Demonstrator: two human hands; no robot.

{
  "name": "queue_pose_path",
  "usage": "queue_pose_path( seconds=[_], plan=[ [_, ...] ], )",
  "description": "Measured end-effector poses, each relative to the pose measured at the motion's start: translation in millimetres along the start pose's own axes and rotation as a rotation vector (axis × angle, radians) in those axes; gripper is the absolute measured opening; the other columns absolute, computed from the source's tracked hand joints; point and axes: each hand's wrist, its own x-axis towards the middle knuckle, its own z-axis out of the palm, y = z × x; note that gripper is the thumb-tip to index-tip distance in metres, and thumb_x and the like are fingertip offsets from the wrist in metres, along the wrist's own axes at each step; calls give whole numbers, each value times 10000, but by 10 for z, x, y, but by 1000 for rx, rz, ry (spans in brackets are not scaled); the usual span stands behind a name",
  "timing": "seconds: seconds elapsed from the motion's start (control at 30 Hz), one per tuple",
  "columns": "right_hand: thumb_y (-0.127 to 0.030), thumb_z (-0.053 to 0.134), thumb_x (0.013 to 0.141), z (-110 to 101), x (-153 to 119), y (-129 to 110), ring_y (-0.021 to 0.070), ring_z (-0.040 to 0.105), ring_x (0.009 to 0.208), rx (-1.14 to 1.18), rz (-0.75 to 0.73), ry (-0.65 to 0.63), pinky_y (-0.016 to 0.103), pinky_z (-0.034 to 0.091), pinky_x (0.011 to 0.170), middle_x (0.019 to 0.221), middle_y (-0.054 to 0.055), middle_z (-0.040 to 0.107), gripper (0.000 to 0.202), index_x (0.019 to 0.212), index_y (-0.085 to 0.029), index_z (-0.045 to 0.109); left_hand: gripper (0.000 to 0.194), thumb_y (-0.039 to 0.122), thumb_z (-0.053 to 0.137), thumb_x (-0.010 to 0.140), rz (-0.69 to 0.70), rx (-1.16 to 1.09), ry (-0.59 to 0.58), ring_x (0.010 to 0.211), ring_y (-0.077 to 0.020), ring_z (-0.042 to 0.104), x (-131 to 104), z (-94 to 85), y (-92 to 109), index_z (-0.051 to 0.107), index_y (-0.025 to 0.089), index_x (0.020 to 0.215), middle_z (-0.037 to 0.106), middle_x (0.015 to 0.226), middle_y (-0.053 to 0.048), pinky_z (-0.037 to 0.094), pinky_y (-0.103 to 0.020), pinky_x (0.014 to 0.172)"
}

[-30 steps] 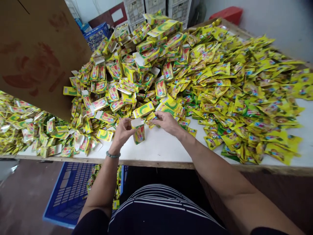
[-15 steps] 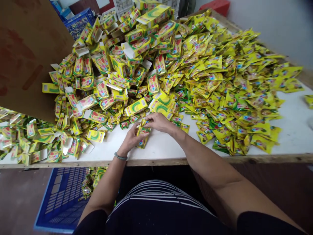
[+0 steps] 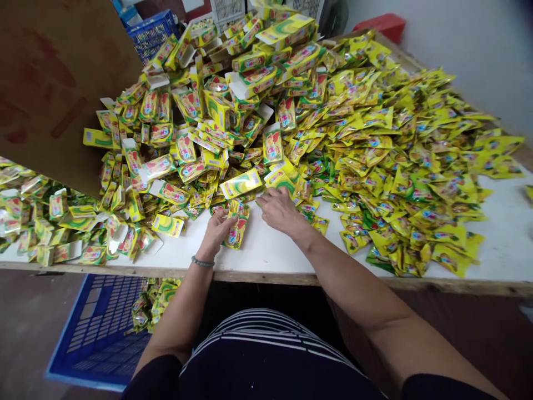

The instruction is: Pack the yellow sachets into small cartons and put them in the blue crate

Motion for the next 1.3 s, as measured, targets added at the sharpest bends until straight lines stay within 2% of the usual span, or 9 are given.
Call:
queue_pose_path(
  seconds=[0.1, 0.27, 0.5, 0.6, 0.7, 0.9, 0.97, 1.13, 1.3],
  plan=[
    [-100, 452, 911, -5, 38, 8, 288, 557, 1004, -36, 8, -17, 423, 324, 901, 966, 164, 721, 266, 996, -106, 704, 534, 431, 884, 613, -21, 9, -33, 645, -184, 701, -6, -6, -14, 641, 157, 1001, 756, 780, -41, 532, -285, 623],
    [-165, 546, 881, -50, -15, 4, 306, 585, 1059, -5, 40, 5, 415, 353, 914, 1088, 172, 714, 295, 1142, -90, 662, 546, 421, 869, 656, -56, 36, -153, 658, -171, 707, -38, 2, 5, 653, 157, 1082, 765, 806, -48, 537, -266, 636],
    [-16, 436, 886, -82, 14, 1, 276, 656, 988, 68, 119, -97, 361, 447, 828, 1033, 169, 724, 325, 1051, -98, 705, 601, 392, 890, 632, -59, 20, -128, 689, -178, 722, -10, -3, -13, 627, 167, 1123, 771, 843, -49, 548, -270, 659],
    [-121, 544, 914, -115, -14, 131, 271, 636, 1105, 213, 112, -61, 349, 461, 928, 1188, 151, 703, 322, 1214, -114, 662, 628, 400, 900, 613, -70, 22, -97, 669, -181, 718, -6, -9, -15, 598, 169, 1113, 769, 831, -48, 539, -271, 637],
    [-163, 670, 863, -128, -76, 185, 298, 582, 1215, 188, 86, -73, 379, 430, 1024, 1309, 171, 651, 519, 1367, -102, 566, 623, 413, 904, 602, -71, 29, -57, 640, -177, 711, -20, -3, -3, 559, 178, 1064, 767, 816, -45, 536, -270, 621],
    [-182, 646, 873, -145, -76, 138, 298, 672, 1003, 106, 177, -281, 346, 488, 834, 1069, 174, 723, 234, 1089, -112, 705, 629, 421, 892, 620, -90, 41, -112, 628, -174, 699, -51, 18, 33, 567, 180, 1102, 754, 775, -33, 526, -258, 600],
    [-212, 624, 897, -152, -57, 154, 276, 680, 976, 210, 197, -244, 331, 490, 817, 1065, 150, 730, 250, 1128, -140, 690, 632, 414, 888, 628, -87, 52, -153, 614, -164, 686, -52, 16, 31, 588, 182, 1134, 738, 746, -16, 509, -245, 579],
    [-158, 592, 894, -109, -22, 160, 222, 672, 959, 591, 165, 43, 324, 493, 830, 1103, 72, 723, 400, 1288, -227, 599, 540, 393, 901, 613, -48, 119, -186, 579, -149, 647, -39, 5, 5, 654, 174, 1040, 663, 637, 20, 462, -225, 524],
    [-165, 697, 805, -10, 35, 81, 184, 651, 795, 746, 115, 105, 300, 462, 761, 874, 29, 730, 171, 972, -194, 716, 463, 392, 893, 626, -20, 161, -213, 568, -139, 629, -22, -8, -16, 691, 154, 967, 642, 614, 16, 445, -215, 503]
  ],
)
